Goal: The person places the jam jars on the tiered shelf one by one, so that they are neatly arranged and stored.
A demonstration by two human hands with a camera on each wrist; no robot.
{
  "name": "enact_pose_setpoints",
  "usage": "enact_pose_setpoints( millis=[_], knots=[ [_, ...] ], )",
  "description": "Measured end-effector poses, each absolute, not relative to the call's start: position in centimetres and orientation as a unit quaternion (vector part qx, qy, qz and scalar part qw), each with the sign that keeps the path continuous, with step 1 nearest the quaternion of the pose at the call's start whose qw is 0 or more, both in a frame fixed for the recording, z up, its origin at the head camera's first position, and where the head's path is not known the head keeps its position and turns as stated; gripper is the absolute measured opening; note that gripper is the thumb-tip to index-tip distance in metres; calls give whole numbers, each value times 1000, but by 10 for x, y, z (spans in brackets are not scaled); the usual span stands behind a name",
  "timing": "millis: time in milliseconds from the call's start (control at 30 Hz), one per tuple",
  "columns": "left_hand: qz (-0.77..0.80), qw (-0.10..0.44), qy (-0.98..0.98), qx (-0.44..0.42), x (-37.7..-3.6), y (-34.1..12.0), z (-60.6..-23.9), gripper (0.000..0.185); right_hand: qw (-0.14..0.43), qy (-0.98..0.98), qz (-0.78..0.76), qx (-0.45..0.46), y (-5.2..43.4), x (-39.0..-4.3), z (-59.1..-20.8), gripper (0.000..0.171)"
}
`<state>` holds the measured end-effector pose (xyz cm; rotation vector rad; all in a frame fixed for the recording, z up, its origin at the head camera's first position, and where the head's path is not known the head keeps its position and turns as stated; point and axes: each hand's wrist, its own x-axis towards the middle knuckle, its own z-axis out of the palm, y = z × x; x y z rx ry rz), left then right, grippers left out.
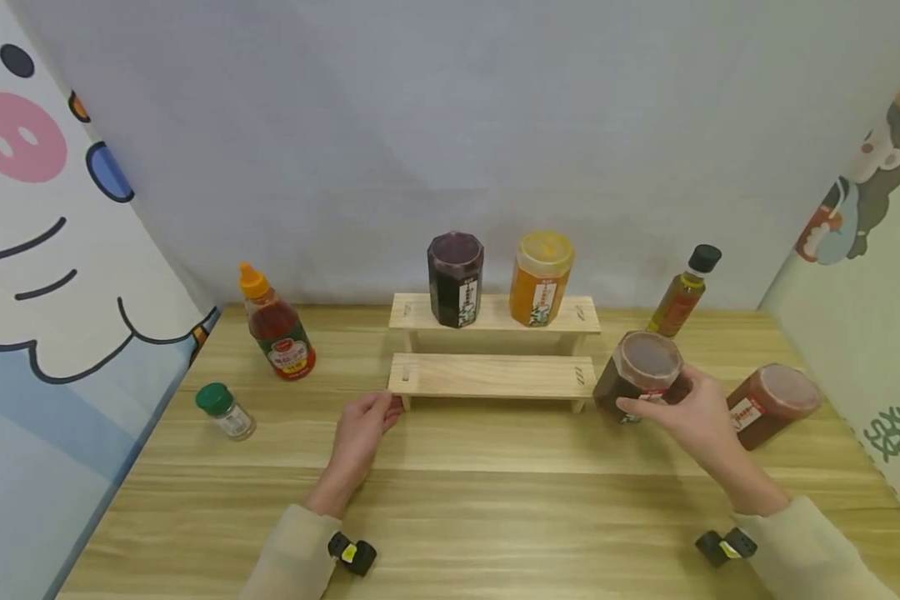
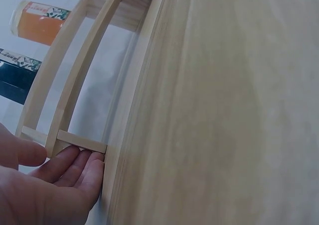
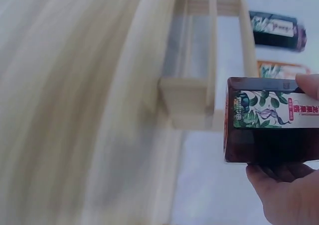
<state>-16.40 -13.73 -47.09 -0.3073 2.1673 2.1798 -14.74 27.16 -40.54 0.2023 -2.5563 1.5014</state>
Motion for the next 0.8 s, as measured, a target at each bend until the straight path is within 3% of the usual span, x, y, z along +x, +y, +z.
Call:
enact_pose_setpoints(
  millis=[533, 800],
  knots=[
    [701, 7, 708, -90, -163, -136, -473, 38, 55, -819, 559, 116, 221, -164, -400, 61],
    [706, 16, 702, -94, -162, -136, -469, 37, 70, -801, 579, 139, 189, -166, -396, 58]
  ],
)
